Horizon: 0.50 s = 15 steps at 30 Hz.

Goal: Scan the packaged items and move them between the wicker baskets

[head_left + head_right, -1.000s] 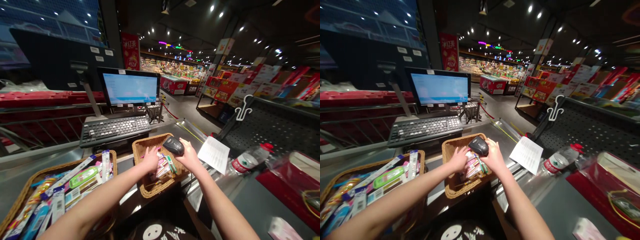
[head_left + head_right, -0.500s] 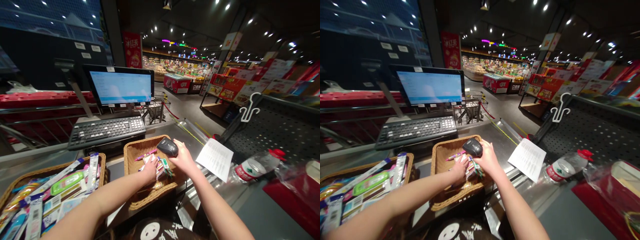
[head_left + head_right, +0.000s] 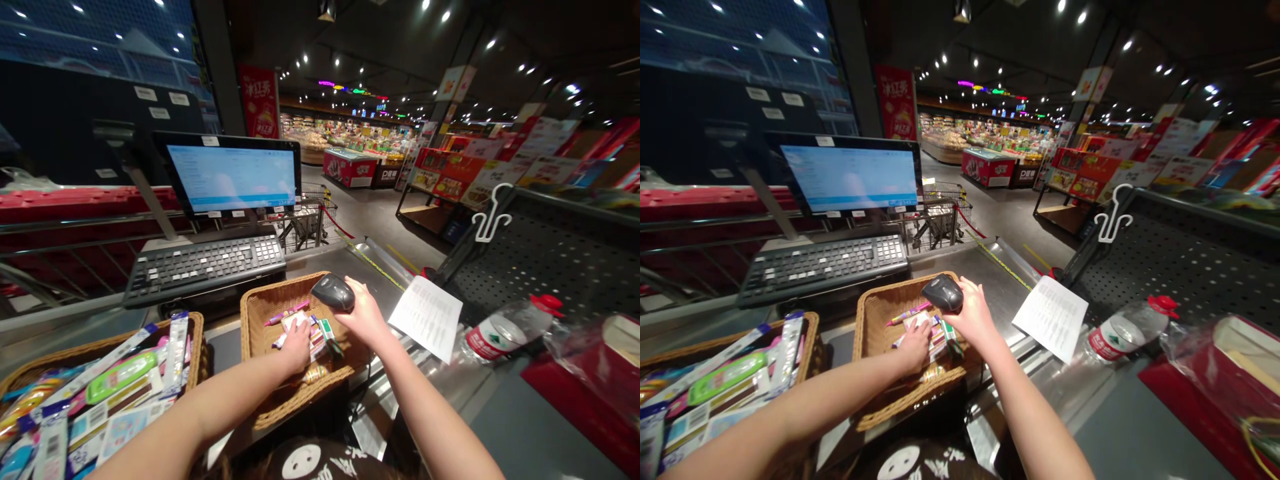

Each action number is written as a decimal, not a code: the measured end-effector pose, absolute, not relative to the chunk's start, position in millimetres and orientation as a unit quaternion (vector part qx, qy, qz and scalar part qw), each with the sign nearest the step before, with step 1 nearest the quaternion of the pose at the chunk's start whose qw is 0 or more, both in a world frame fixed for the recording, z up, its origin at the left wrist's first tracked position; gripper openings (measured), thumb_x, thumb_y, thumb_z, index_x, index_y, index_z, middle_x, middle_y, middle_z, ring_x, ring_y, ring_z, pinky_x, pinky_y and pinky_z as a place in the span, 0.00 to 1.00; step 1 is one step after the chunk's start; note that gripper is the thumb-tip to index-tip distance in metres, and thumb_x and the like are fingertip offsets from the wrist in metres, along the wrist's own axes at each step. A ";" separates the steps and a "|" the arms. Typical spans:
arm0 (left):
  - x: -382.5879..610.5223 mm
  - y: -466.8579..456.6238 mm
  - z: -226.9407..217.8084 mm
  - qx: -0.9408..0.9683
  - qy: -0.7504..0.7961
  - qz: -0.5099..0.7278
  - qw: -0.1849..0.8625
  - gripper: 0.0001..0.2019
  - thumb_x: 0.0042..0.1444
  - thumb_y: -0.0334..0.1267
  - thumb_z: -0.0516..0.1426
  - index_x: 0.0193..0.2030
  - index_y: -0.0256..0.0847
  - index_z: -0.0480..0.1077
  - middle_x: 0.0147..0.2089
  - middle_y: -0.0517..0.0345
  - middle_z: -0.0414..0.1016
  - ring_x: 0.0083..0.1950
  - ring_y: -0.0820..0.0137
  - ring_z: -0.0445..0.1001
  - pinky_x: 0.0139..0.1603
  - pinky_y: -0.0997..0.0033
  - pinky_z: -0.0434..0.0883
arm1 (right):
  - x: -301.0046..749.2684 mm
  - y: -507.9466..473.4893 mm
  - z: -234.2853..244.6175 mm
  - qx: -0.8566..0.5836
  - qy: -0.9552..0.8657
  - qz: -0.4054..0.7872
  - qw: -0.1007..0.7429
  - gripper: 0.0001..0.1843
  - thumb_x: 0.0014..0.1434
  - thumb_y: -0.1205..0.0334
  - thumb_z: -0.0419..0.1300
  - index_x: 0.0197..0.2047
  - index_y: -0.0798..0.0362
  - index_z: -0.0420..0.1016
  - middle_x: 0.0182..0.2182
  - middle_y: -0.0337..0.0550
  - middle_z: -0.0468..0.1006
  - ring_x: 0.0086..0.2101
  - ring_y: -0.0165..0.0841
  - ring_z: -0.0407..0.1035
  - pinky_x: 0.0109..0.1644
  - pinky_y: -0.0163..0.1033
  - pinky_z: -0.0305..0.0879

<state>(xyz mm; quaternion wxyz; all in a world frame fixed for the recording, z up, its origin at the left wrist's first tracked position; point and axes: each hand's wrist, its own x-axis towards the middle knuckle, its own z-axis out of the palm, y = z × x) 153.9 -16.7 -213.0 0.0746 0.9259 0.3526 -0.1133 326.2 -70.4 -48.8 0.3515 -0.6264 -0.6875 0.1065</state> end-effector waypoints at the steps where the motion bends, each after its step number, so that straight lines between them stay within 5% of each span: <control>1: 153.7 -17.5 -213.3 0.926 0.353 -0.109 0.075 0.27 0.44 0.37 0.61 0.55 0.37 0.74 0.67 0.35 0.60 0.71 0.42 0.49 0.71 0.40 0.37 | 326.4 -71.2 -48.4 -0.629 -0.686 0.107 0.350 0.26 0.46 0.60 0.65 0.50 0.55 0.72 0.53 0.56 0.74 0.60 0.49 0.61 0.67 0.62 0.46; 8: 155.7 -15.7 -216.2 0.924 0.359 -0.094 0.090 0.30 0.48 0.36 0.57 0.61 0.36 0.67 0.66 0.36 0.61 0.70 0.45 0.51 0.71 0.44 0.40 | 325.3 -75.4 -45.5 -0.637 -0.681 0.104 0.347 0.25 0.45 0.62 0.65 0.49 0.54 0.72 0.54 0.56 0.74 0.61 0.49 0.60 0.66 0.62 0.46; 15: 157.2 -11.0 -203.2 0.921 0.359 -0.134 0.073 0.26 0.42 0.38 0.62 0.53 0.37 0.74 0.67 0.36 0.60 0.69 0.42 0.52 0.70 0.39 0.42 | 325.1 -76.9 -50.0 -0.642 -0.678 0.105 0.344 0.26 0.44 0.63 0.64 0.49 0.57 0.72 0.54 0.57 0.74 0.61 0.48 0.60 0.67 0.60 0.47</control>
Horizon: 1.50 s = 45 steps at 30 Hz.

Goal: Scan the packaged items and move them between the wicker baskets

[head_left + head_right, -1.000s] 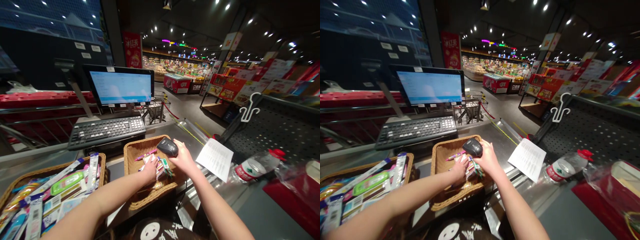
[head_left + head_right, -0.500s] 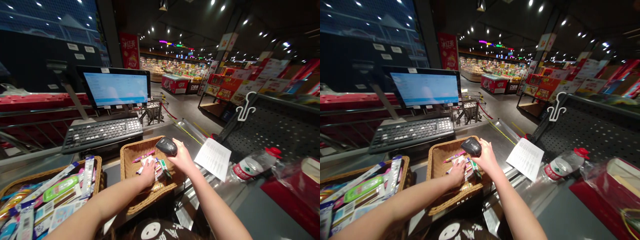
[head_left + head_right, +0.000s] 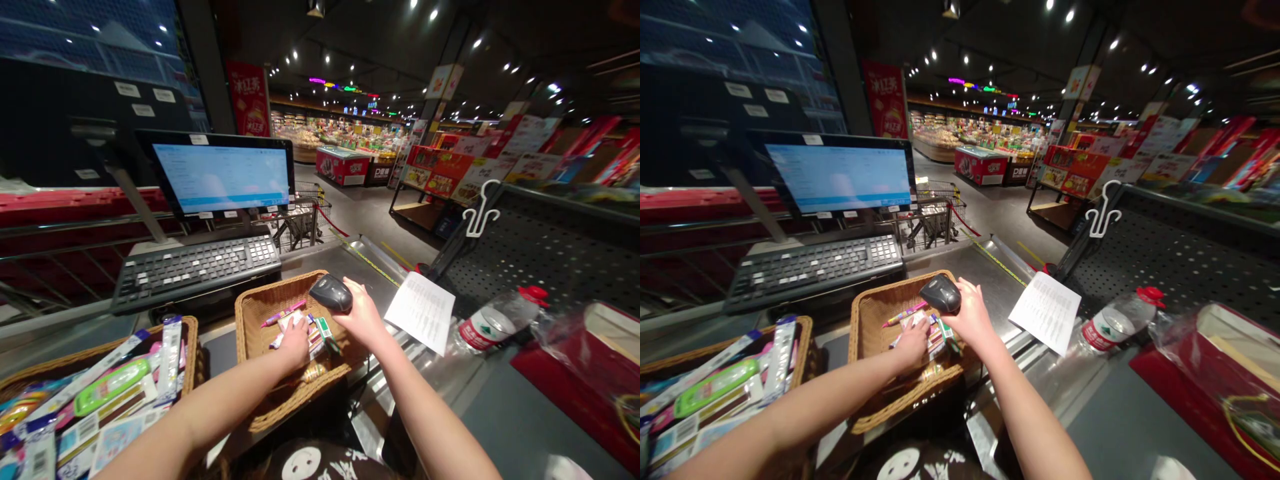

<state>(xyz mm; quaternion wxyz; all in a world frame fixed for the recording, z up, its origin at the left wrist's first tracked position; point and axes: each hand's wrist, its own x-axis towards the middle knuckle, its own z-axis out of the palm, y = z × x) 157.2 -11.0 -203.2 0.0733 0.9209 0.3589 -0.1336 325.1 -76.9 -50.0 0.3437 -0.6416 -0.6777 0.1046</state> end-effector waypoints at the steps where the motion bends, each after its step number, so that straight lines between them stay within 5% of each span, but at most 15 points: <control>1: 156.2 -9.9 -200.8 0.920 0.363 -0.129 0.073 0.26 0.41 0.38 0.63 0.51 0.36 0.75 0.66 0.35 0.60 0.69 0.41 0.52 0.69 0.39 0.43 | 325.4 -77.2 -50.1 -0.643 -0.676 0.104 0.344 0.26 0.44 0.63 0.64 0.49 0.57 0.72 0.54 0.58 0.73 0.61 0.48 0.60 0.67 0.60 0.47; 10: 139.8 6.7 -184.6 0.904 0.417 -0.069 0.073 0.28 0.41 0.34 0.62 0.53 0.36 0.72 0.64 0.36 0.64 0.68 0.47 0.55 0.67 0.37 0.48 | 327.4 -79.0 -48.3 -0.647 -0.672 0.099 0.347 0.24 0.45 0.62 0.65 0.48 0.56 0.72 0.53 0.56 0.74 0.61 0.48 0.60 0.66 0.60 0.48; 21: 124.0 35.6 -160.8 0.914 0.396 -0.035 0.084 0.08 0.45 0.32 0.59 0.34 0.43 0.76 0.63 0.47 0.68 0.70 0.52 0.53 0.67 0.33 0.41 | 329.9 -77.9 -50.7 -0.636 -0.685 0.097 0.342 0.26 0.45 0.62 0.64 0.50 0.55 0.71 0.54 0.54 0.74 0.61 0.48 0.59 0.67 0.62 0.45; 29: 102.9 35.2 -142.3 0.940 0.330 0.039 0.082 0.21 0.44 0.34 0.62 0.49 0.47 0.73 0.64 0.48 0.66 0.71 0.52 0.52 0.67 0.33 0.38 | 324.8 -79.3 -42.9 -0.637 -0.688 0.102 0.333 0.25 0.45 0.63 0.64 0.50 0.55 0.72 0.53 0.56 0.74 0.61 0.49 0.59 0.66 0.64 0.45; 34: 91.9 37.3 -133.1 0.946 0.308 0.083 0.060 0.09 0.44 0.34 0.63 0.35 0.41 0.71 0.66 0.46 0.64 0.71 0.53 0.51 0.68 0.35 0.38 | 322.3 -77.3 -42.2 -0.634 -0.694 0.097 0.328 0.24 0.47 0.61 0.64 0.49 0.55 0.72 0.54 0.56 0.73 0.62 0.49 0.59 0.67 0.64 0.44; 45: 78.4 41.2 -119.6 0.942 0.305 0.133 0.036 0.05 0.48 0.33 0.60 0.32 0.41 0.68 0.66 0.49 0.63 0.71 0.57 0.52 0.69 0.38 0.38 | 317.6 -76.7 -39.2 -0.627 -0.702 0.085 0.327 0.24 0.47 0.61 0.63 0.50 0.54 0.72 0.54 0.55 0.73 0.62 0.49 0.59 0.66 0.65 0.44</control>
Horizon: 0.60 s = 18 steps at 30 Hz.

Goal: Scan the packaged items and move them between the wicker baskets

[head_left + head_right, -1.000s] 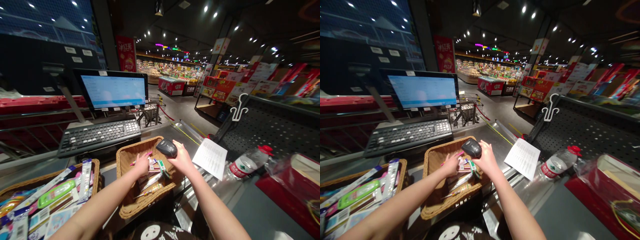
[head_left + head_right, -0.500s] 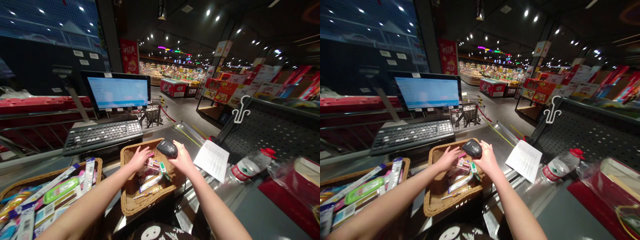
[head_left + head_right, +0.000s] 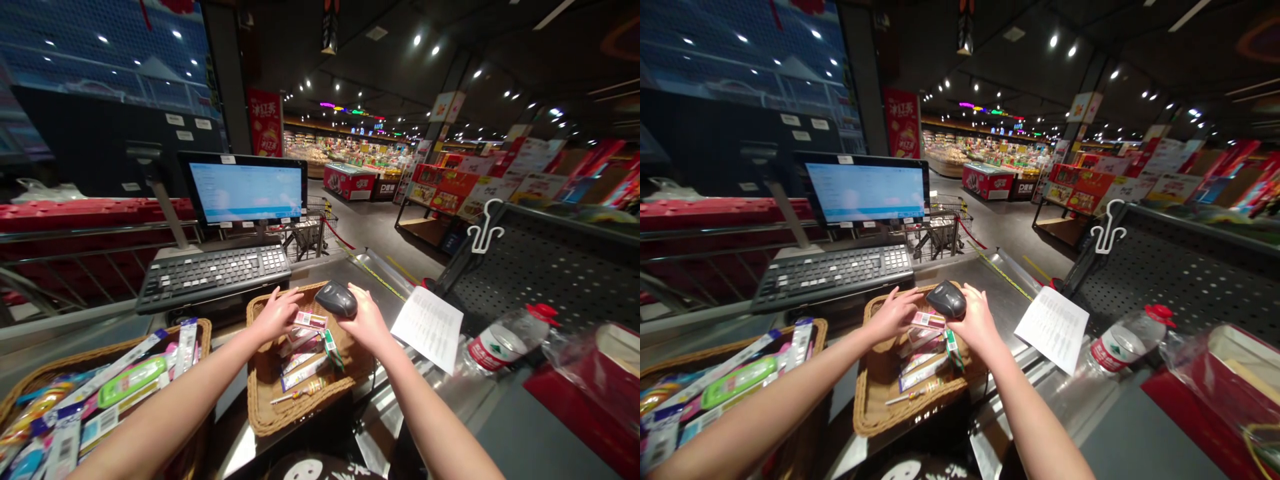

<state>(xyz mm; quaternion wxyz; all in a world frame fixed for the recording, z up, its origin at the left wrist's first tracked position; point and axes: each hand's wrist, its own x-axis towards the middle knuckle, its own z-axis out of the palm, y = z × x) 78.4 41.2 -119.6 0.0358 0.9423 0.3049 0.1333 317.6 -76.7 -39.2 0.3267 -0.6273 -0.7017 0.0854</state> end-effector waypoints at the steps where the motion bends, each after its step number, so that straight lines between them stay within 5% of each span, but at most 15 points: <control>1: 77.7 41.9 -119.0 0.942 0.305 0.135 0.034 0.04 0.49 0.34 0.60 0.32 0.41 0.68 0.66 0.49 0.63 0.71 0.58 0.52 0.69 0.38 0.37 | 317.4 -76.7 -39.1 -0.626 -0.702 0.084 0.327 0.24 0.47 0.61 0.63 0.50 0.54 0.72 0.54 0.56 0.73 0.62 0.49 0.59 0.66 0.65 0.44; 18: 52.4 42.5 -78.2 0.923 0.324 0.207 -0.023 0.13 0.54 0.35 0.55 0.47 0.43 0.69 0.69 0.49 0.59 0.71 0.59 0.52 0.70 0.41 0.38 | 300.2 -78.4 -30.7 -0.623 -0.700 0.051 0.346 0.28 0.45 0.63 0.64 0.52 0.55 0.71 0.54 0.56 0.73 0.61 0.50 0.60 0.65 0.64 0.47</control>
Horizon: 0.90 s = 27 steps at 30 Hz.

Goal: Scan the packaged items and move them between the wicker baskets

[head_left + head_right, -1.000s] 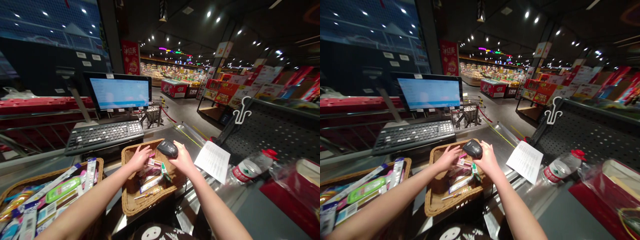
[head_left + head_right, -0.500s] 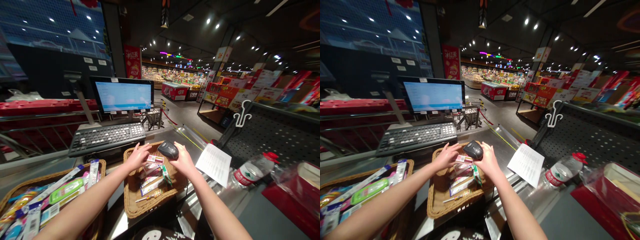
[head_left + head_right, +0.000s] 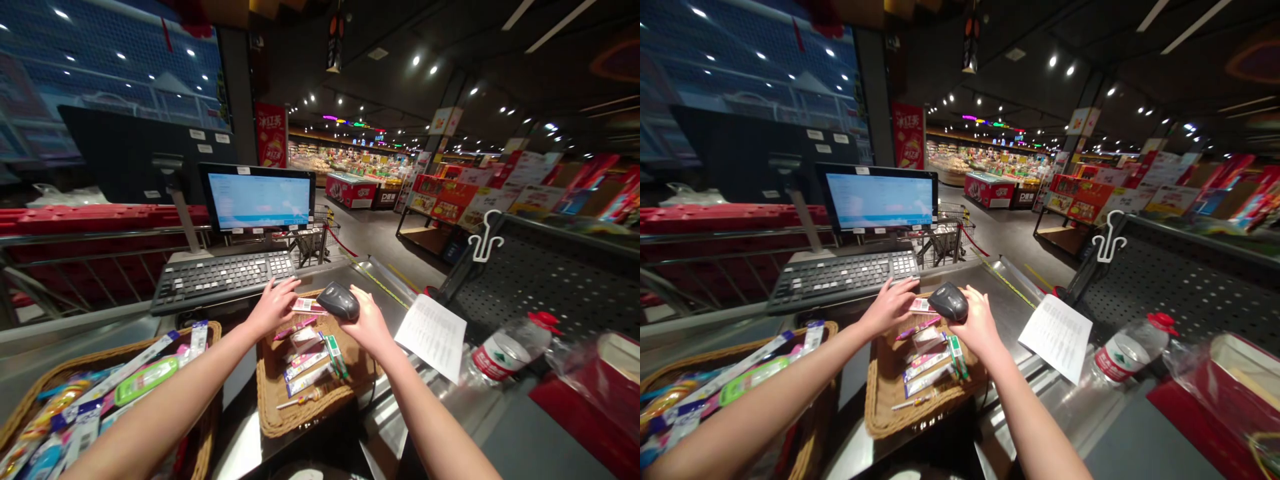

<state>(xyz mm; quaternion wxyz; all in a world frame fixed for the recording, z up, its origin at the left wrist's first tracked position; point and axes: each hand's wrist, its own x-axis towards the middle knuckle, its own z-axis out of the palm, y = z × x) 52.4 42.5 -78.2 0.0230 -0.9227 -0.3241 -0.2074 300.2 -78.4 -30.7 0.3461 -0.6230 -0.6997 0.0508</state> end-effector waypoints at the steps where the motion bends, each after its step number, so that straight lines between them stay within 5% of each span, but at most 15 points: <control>1: 50.4 42.0 -76.1 -0.921 -0.325 -0.212 0.024 0.13 0.53 0.35 0.55 0.46 0.43 0.69 0.69 0.50 0.59 0.71 0.58 0.52 0.70 0.41 0.38 | 298.9 -78.4 -30.2 -0.623 -0.698 0.046 0.351 0.28 0.45 0.63 0.64 0.52 0.55 0.71 0.54 0.56 0.72 0.61 0.50 0.59 0.65 0.64 0.46; 27: -30.6 24.5 -14.0 -0.880 -0.352 -0.301 0.106 0.13 0.53 0.36 0.55 0.47 0.44 0.70 0.68 0.50 0.60 0.71 0.57 0.52 0.70 0.41 0.39 | 220.4 -115.5 -1.9 -0.594 -0.725 0.054 0.344 0.24 0.47 0.64 0.61 0.50 0.52 0.73 0.52 0.51 0.74 0.60 0.52 0.60 0.65 0.65 0.47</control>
